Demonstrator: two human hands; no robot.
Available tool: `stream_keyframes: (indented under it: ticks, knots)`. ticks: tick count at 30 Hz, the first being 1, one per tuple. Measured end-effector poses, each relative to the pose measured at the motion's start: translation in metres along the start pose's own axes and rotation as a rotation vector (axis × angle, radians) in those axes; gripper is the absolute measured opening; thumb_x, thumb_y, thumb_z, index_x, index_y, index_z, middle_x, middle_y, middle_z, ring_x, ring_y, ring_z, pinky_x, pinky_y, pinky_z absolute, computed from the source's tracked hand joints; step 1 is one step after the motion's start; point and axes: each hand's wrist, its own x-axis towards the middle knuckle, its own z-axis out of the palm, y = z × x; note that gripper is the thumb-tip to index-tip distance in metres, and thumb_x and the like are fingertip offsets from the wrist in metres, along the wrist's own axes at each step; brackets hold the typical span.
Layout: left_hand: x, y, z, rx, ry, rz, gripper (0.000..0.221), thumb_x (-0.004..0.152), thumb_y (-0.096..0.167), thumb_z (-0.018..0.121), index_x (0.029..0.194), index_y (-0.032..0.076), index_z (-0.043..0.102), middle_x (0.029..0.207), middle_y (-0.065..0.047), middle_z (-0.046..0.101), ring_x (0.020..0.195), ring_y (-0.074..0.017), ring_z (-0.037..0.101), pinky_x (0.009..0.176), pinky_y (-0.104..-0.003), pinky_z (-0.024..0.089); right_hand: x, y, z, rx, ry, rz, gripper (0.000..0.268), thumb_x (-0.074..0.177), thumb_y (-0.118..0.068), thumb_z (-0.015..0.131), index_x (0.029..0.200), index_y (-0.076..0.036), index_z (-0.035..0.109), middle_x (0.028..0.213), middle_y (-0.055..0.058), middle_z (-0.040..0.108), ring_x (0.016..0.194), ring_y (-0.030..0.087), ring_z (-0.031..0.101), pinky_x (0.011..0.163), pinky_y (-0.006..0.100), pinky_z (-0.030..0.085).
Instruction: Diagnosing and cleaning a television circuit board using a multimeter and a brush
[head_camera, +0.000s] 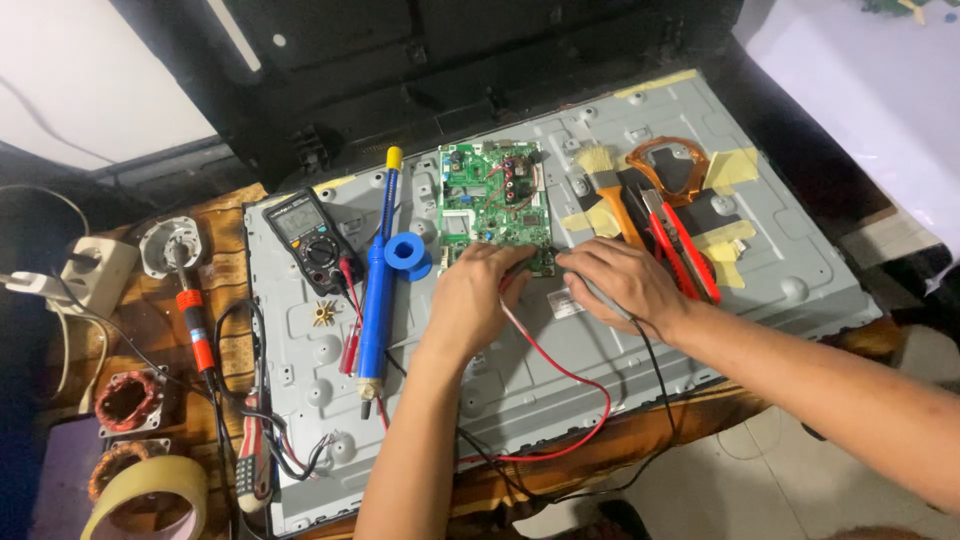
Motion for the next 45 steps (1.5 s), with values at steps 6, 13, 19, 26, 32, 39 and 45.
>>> stream_keyframes:
  ticks: [6,13,19,26,32,39,45]
  knots:
    - [-0.0016,0.0049,-0.0048,0.005,0.002,-0.007,0.031,0.091,0.023,0.07,0.121,0.015,0.073,0.099,-0.013,0.076,0.111,-0.033,0.07,0.088,-0.046,0.059,0.0002,0.0002,0.0009,-0.015,0.007,-0.013,0.012,0.099,-0.013,0.06,0.105,-0.006,0.068,0.091,0.01,0.065,0.085,0.029,0.069,0.075,0.04,0.057]
    - [0.0002,0.0022,-0.0015,0.012,-0.005,-0.007,0.03,0.091,0.024,0.07,0.12,0.016,0.074,0.101,-0.012,0.077,0.111,-0.0325,0.07,0.089,-0.046,0.059,0.0016,0.0011,0.001,0.02,-0.001,-0.008,0.011,0.098,-0.011,0.061,0.103,-0.004,0.068,0.089,0.011,0.066,0.083,0.029,0.07,0.073,0.039,0.058]
    - [-0.0002,0.0014,-0.0018,0.012,0.009,0.011,0.03,0.091,0.024,0.07,0.12,0.015,0.074,0.099,-0.012,0.076,0.109,-0.0323,0.07,0.088,-0.045,0.059,0.0022,0.0019,0.0014,0.041,-0.019,0.032,0.012,0.099,-0.011,0.059,0.103,-0.005,0.068,0.088,0.009,0.066,0.083,0.029,0.07,0.072,0.04,0.058]
    - [-0.0001,0.0038,-0.0026,0.015,0.012,0.005,0.028,0.092,0.024,0.07,0.118,0.015,0.074,0.098,-0.012,0.076,0.108,-0.0324,0.07,0.088,-0.044,0.059,0.0062,0.0007,0.0004,0.062,-0.028,0.048,0.01,0.099,-0.012,0.06,0.101,-0.006,0.068,0.087,0.01,0.066,0.084,0.03,0.071,0.072,0.039,0.058]
    - [-0.0005,0.0032,-0.001,0.024,0.012,-0.015,0.028,0.091,0.024,0.07,0.118,0.016,0.075,0.098,-0.011,0.077,0.109,-0.0307,0.071,0.088,-0.044,0.059,0.0012,0.0029,0.0043,0.062,-0.041,0.088,0.01,0.099,-0.013,0.06,0.101,-0.009,0.068,0.087,0.009,0.067,0.084,0.031,0.071,0.072,0.04,0.059]
    - [-0.0022,0.0039,-0.0023,-0.003,0.022,-0.017,0.029,0.092,0.023,0.069,0.119,0.014,0.074,0.099,-0.012,0.077,0.109,-0.032,0.07,0.088,-0.045,0.059,-0.0025,0.003,0.0052,0.037,-0.009,0.125,0.011,0.1,-0.015,0.059,0.105,-0.012,0.068,0.091,0.007,0.067,0.087,0.028,0.071,0.075,0.038,0.059]
    - [-0.0013,0.0005,-0.0012,-0.008,0.007,-0.009,0.029,0.092,0.025,0.069,0.12,0.015,0.073,0.099,-0.012,0.077,0.11,-0.0325,0.07,0.088,-0.046,0.059,0.0006,-0.0011,0.0015,0.062,0.005,0.149,0.01,0.098,-0.014,0.061,0.104,-0.011,0.068,0.091,0.008,0.068,0.088,0.03,0.071,0.074,0.039,0.059]
